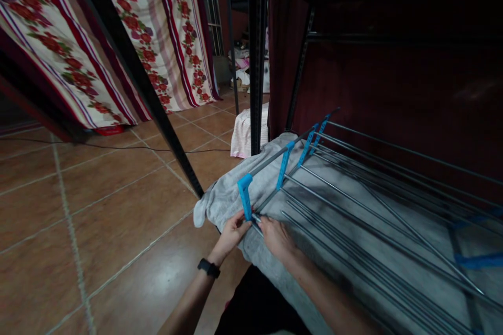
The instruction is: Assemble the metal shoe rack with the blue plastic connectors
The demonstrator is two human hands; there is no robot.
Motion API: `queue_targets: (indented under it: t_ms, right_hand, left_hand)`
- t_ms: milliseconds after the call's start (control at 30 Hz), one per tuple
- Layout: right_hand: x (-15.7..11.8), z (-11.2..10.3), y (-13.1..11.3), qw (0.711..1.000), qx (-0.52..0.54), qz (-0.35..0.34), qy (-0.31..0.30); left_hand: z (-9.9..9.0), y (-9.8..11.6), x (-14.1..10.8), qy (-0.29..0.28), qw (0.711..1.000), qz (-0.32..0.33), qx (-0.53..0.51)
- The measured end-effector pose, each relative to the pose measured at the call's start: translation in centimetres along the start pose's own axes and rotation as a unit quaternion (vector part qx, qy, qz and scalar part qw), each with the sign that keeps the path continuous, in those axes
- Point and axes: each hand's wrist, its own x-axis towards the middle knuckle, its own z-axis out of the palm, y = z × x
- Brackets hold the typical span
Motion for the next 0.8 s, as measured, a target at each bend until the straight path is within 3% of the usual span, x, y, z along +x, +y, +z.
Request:
queue_targets:
  t_ms: [267,800]
  right_hand:
    - [-0.8,-0.4,-1.2,0.999,0.038,-0.008,0.02]
    - [1.6,0.0,-0.9,0.992,0.118,0.038,-0.012]
  left_hand:
    - [0.5,0.0,0.4,0.029,0.999,0.019,0.04]
    - [1.3,-0.5,-0.1,0.084,0.985,0.048,0.144]
